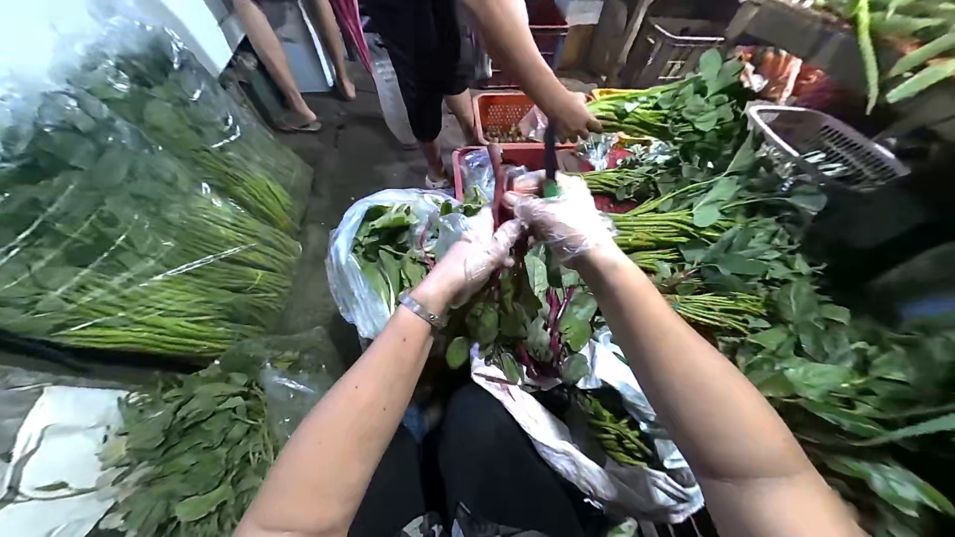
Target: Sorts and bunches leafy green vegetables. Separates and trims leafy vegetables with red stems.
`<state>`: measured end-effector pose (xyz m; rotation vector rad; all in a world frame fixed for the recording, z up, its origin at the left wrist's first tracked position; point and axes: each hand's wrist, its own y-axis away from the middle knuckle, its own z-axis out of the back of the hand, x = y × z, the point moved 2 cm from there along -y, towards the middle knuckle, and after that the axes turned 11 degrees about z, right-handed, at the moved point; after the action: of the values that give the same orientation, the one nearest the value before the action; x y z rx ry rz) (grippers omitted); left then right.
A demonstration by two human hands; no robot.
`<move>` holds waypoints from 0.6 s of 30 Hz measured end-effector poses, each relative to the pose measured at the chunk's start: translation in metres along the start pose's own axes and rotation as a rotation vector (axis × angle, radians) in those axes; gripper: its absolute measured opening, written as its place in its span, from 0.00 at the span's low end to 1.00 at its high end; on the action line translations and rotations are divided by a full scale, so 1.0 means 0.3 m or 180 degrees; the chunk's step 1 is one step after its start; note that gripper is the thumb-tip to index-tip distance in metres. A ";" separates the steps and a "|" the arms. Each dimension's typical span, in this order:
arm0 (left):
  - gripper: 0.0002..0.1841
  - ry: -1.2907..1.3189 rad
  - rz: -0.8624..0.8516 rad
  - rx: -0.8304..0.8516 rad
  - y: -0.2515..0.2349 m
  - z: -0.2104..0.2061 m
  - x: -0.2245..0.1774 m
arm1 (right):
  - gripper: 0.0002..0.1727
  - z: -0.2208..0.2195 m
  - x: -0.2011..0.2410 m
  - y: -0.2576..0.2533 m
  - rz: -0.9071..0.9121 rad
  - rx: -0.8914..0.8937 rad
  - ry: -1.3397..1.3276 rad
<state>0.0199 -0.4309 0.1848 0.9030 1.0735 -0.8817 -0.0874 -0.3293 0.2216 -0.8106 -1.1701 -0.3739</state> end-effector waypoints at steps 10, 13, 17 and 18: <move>0.15 0.0272 0.0190 0.0209 0.022 0.010 -0.022 | 0.05 0.020 0.039 -0.004 0.0297 0.0693 0.0875; 0.09 -0.0071 -0.0010 0.0165 0.031 0.024 -0.019 | 0.07 0.029 0.070 -0.004 0.0281 0.0851 0.1231; 0.11 -0.0634 -0.0205 -0.0354 0.014 0.025 -0.002 | 0.15 -0.006 0.052 0.046 0.0304 0.0556 0.1537; 0.13 -0.0869 -0.0182 -0.0412 0.018 0.021 -0.007 | 0.18 -0.018 0.066 0.076 0.0301 0.0499 0.1617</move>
<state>0.0265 -0.4344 0.1893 0.6264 0.9111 -0.9416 -0.0615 -0.3152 0.2306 -0.5845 -0.6746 -0.3769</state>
